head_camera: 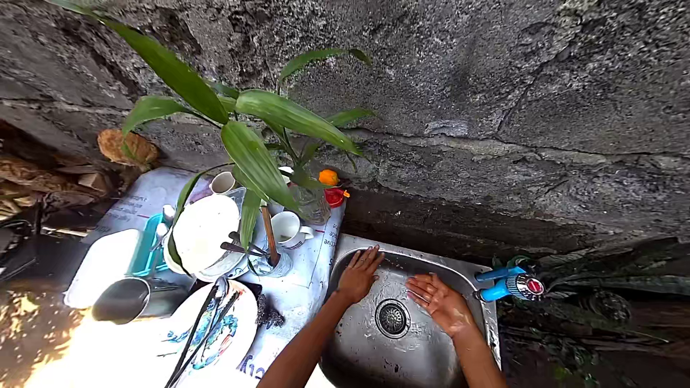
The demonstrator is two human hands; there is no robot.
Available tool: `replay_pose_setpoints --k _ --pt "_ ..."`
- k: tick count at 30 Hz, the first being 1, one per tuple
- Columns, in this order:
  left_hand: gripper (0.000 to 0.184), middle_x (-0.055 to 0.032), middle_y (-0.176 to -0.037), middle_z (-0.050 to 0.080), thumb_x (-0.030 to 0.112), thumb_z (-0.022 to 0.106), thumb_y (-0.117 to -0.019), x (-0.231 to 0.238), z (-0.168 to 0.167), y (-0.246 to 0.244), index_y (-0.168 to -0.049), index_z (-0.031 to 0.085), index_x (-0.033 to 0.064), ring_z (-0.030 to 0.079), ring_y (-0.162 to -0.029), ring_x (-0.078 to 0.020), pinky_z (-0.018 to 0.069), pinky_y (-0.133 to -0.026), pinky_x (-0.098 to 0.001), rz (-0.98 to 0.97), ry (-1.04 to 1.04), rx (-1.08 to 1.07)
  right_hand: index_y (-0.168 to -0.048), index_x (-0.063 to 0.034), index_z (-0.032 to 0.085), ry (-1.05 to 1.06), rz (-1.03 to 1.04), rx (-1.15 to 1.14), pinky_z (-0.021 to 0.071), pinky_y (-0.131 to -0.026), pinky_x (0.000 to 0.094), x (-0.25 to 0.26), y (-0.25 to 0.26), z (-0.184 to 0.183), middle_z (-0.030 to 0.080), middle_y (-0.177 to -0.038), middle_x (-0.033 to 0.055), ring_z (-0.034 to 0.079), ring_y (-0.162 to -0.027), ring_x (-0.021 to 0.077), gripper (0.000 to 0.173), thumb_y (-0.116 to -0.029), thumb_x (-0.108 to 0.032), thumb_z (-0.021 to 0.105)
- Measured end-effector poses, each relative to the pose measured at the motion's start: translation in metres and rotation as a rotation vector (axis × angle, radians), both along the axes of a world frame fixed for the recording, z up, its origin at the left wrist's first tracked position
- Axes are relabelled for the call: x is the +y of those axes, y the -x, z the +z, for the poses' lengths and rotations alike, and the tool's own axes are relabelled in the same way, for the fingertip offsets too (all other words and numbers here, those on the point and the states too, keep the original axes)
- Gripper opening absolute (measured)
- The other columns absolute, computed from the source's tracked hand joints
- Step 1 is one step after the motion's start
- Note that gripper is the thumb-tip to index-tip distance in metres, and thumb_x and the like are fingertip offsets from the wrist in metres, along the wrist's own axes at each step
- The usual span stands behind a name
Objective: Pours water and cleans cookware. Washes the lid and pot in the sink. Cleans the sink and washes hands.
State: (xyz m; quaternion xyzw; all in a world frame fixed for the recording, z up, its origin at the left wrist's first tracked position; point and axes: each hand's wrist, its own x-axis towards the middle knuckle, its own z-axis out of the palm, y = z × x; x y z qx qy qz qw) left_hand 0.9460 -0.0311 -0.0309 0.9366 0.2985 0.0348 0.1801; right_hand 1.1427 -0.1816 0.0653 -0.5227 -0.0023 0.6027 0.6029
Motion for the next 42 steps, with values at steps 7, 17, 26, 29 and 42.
replay_pose_setpoints --k 7,17,26,29,42 --pt "0.077 -0.0259 -0.163 0.028 -0.022 0.054 -0.082 -0.028 0.001 0.057 -0.155 0.029 -0.0104 0.022 -0.155 -0.0335 0.0166 -0.128 -0.0392 0.394 0.377 -0.196 -0.094 -0.0049 0.059 -0.032 -0.327 0.0 0.0614 -0.068 0.0305 -0.004 -0.035 -0.031 0.071 -0.077 0.0051 0.072 -0.071 0.0169 0.044 -0.1127 -0.023 0.023" --pt "0.079 -0.0267 -0.167 0.018 0.055 0.033 -0.1079 -0.15 -0.009 0.083 -0.16 0.023 -0.0027 0.015 -0.155 -0.044 0.0148 -0.125 -0.06 0.202 0.726 0.617 -0.124 0.0077 0.059 -0.019 0.446 -0.017 0.0564 -0.096 0.0423 -0.037 0.04 -0.019 0.071 -0.117 0.0184 0.071 -0.106 0.0262 0.054 -0.113 -0.027 0.02" --pt "0.076 -0.0272 -0.165 0.023 0.053 0.039 -0.1077 -0.126 -0.001 0.066 -0.163 0.019 0.0054 0.028 -0.151 -0.0449 0.0267 -0.121 -0.06 0.219 0.795 0.588 -0.095 -0.003 0.059 0.037 -0.27 0.032 0.0601 -0.064 0.0297 -0.017 -0.048 -0.028 0.07 -0.076 0.0073 0.07 -0.067 0.0173 0.046 -0.1132 -0.024 0.022" --pt "0.088 -0.0296 -0.167 0.014 0.057 0.048 -0.1024 -0.128 0.034 0.067 -0.162 0.019 -0.0012 0.009 -0.156 -0.047 0.003 -0.125 -0.0618 0.195 0.452 0.822 -0.107 0.0058 0.061 0.016 0.223 -0.081 0.0604 -0.082 0.0378 -0.01 -0.001 -0.028 0.073 -0.094 0.0144 0.073 -0.085 0.0229 0.043 -0.1114 -0.02 0.026" --pt "0.112 -0.0278 -0.168 -0.007 0.073 0.044 -0.0956 -0.157 -0.065 0.052 -0.16 0.0 -0.0074 -0.007 -0.157 -0.0427 -0.0041 -0.125 -0.0621 0.256 0.522 0.383 -0.095 -0.0104 0.055 0.125 -0.134 0.074 0.0538 -0.055 0.024 -0.035 -0.056 -0.001 0.066 -0.073 0.002 0.066 -0.063 0.0117 0.05 -0.1126 -0.033 0.014"
